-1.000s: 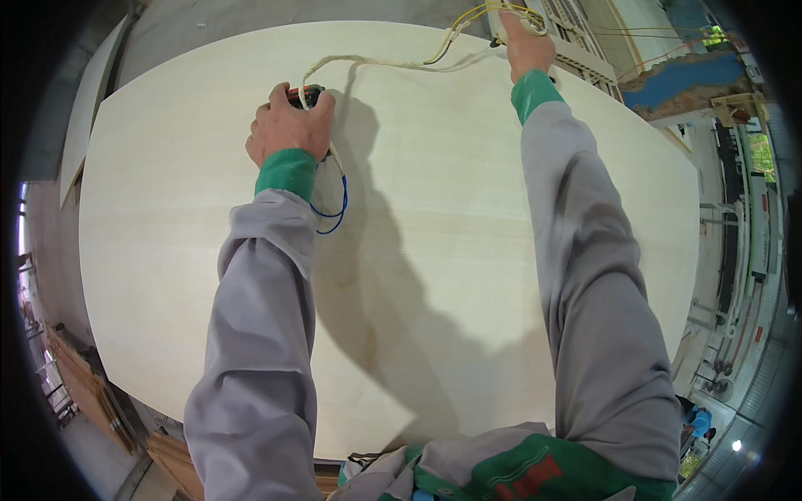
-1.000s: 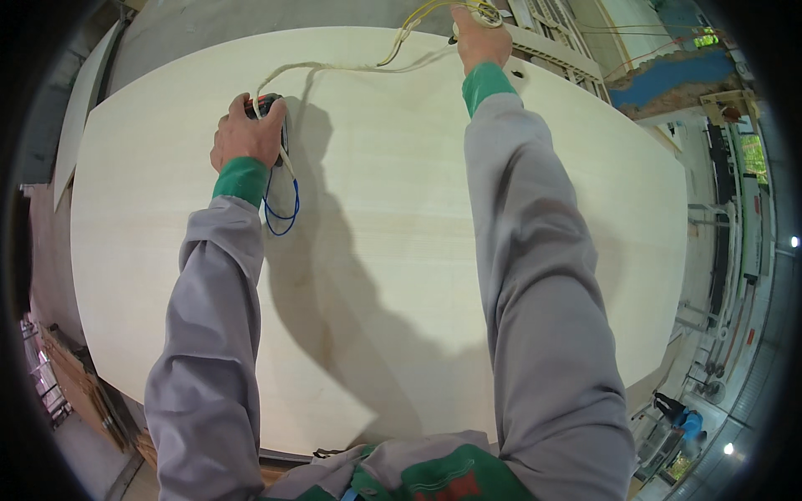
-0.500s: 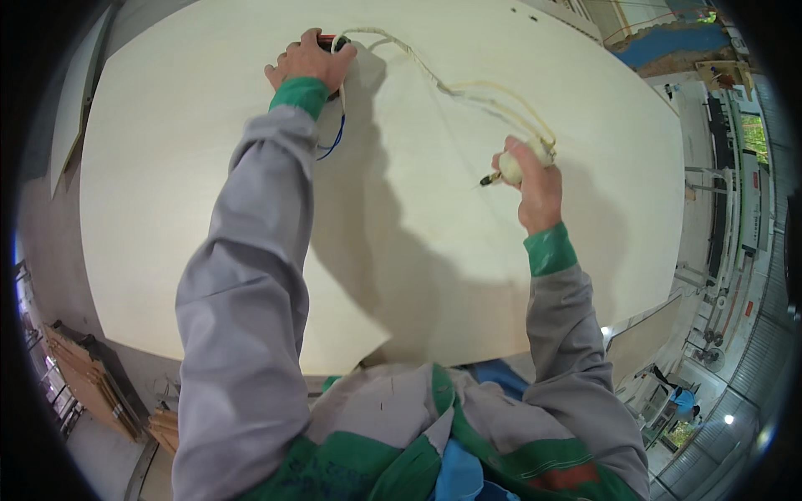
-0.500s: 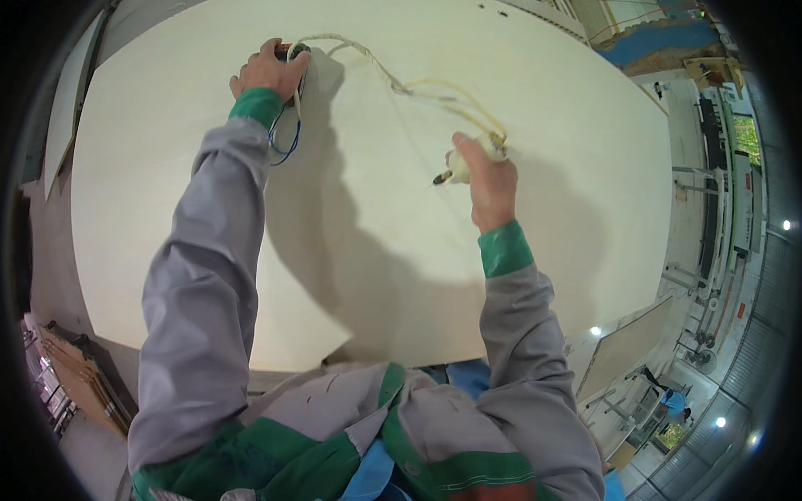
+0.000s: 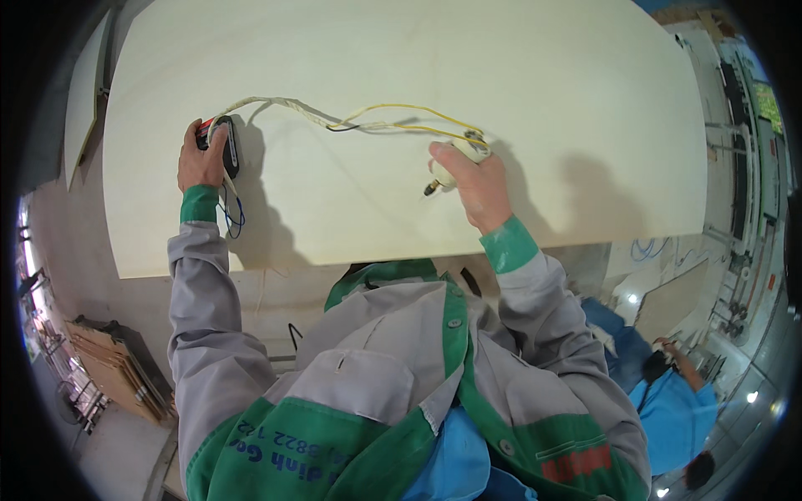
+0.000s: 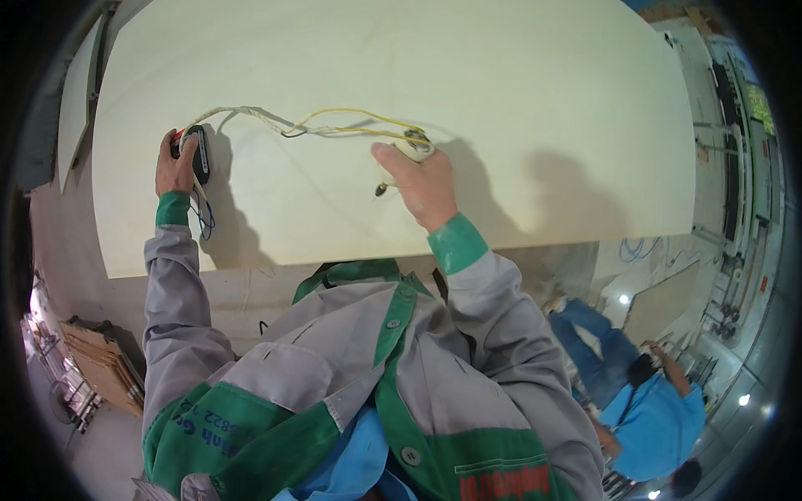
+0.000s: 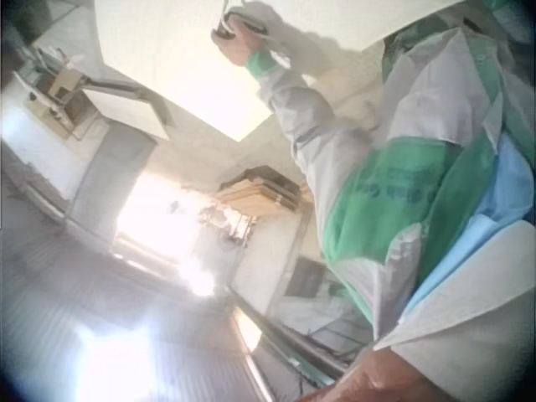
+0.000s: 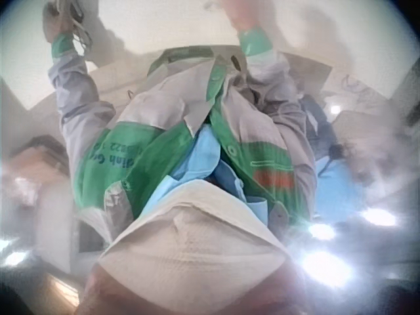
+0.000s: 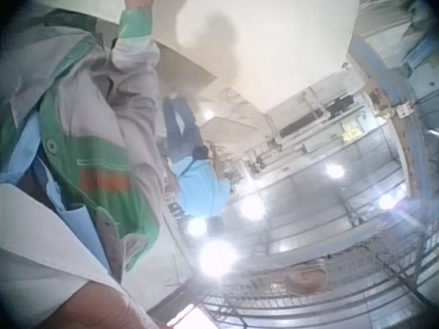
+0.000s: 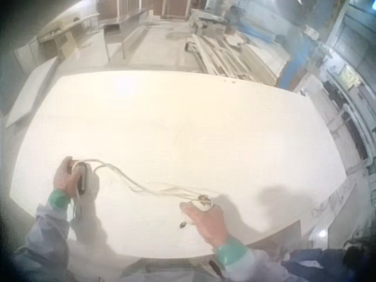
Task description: The person applies a liquid to a large white board and smooths it with a handheld electric tool. The person then uses a handheld device with a cord to move across the board's surface.
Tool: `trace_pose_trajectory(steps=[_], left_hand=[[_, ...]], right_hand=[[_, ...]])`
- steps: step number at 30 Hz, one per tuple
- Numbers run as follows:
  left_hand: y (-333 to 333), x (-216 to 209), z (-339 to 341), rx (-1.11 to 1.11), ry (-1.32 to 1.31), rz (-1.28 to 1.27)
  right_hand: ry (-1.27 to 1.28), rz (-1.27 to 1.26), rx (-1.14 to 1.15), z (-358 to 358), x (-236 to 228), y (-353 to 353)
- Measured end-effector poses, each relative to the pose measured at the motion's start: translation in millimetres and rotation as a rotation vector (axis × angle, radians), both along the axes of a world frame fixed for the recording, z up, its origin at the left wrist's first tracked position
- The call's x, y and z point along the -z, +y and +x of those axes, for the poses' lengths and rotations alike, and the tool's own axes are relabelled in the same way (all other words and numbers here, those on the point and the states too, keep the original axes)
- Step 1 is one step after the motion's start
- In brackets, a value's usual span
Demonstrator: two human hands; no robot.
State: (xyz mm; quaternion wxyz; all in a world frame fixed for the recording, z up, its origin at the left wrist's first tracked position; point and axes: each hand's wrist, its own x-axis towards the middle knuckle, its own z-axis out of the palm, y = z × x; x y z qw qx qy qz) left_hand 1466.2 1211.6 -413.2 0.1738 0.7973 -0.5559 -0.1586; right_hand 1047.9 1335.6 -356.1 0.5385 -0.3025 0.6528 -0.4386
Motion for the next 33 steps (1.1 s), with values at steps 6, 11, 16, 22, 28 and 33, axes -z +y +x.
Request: trace_pose_trajectory(steps=[6,11,16,22,28,33], left_hand=[[-17.9,23.3,19.3,-0.012,0.011,-0.042],[-24.0,20.6,13.1,-0.043,0.032,0.012],[-22.6,12.3,1.4,-0.062,-0.015,0.04],[-18.2,3.8,-1.6,-0.081,-0.023,0.034],[-9.9,-0.3,7.8,-0.062,-0.012,0.035],[-11.5,2.9,8.2,-0.064,0.005,0.047]], right_hand=[[0.052,-0.11,-0.029,68.7,8.3,33.6],[0.188,-0.109,-0.05,96.6,17.2,37.9],[0.214,-0.178,-0.036,102.4,17.3,37.4],[0.261,-0.127,-0.009,122.6,34.7,43.5],[0.306,-0.108,-0.045,130.4,31.1,49.0],[0.309,-0.171,0.001,129.3,21.7,55.4]])
